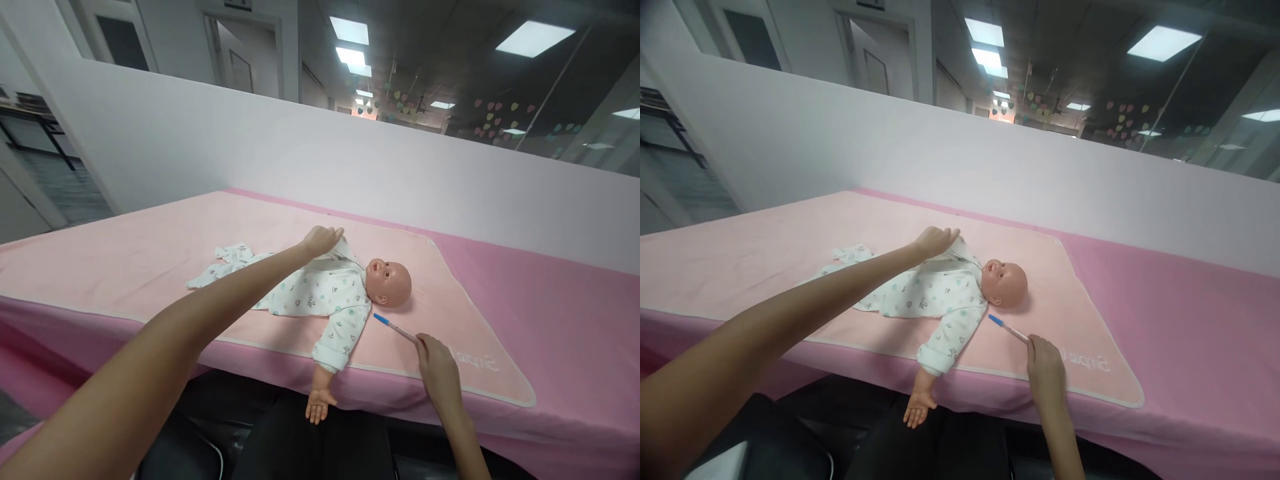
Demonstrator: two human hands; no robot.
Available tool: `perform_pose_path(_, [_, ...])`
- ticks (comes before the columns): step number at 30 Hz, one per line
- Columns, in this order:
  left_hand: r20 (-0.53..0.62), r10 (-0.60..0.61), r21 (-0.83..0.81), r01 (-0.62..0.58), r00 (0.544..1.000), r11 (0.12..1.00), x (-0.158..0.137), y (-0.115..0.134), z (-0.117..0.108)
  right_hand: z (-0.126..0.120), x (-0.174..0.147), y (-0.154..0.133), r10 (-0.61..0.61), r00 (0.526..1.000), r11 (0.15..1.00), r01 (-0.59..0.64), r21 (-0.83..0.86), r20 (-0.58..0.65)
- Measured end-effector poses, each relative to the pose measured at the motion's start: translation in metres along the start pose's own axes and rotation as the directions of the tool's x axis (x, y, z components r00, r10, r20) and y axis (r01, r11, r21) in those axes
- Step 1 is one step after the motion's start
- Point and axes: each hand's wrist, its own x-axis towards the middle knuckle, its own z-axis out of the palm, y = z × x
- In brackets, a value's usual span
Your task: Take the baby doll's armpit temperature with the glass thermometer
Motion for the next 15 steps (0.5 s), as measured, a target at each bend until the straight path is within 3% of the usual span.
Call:
perform_pose_path(3, [-0.082,0.335,0.291,-0.298,0.939,0.909,0.011,0.000,-0.006,-0.018,0.007,-0.014,-0.098,0.994,0.994,0.095,-0.047,-0.048])
perform_pose_path(6, [-0.105,0.506,0.478,-0.403,0.856,0.780,0.022,-0.002,-0.011,-0.035,0.025,-0.035,-0.140,0.981,0.990,0.136,-0.037,-0.134])
perform_pose_path(10, [-0.093,0.545,0.517,-0.427,0.834,0.742,0.027,-0.003,-0.016,-0.038,0.072,-0.069,-0.197,0.967,0.976,0.178,-0.123,-0.164])
perform_pose_path(15, [-0.080,0.527,0.535,-0.410,0.846,0.739,0.026,-0.001,-0.017,-0.014,0.138,-0.106,-0.218,0.974,0.952,0.196,-0.234,-0.070])
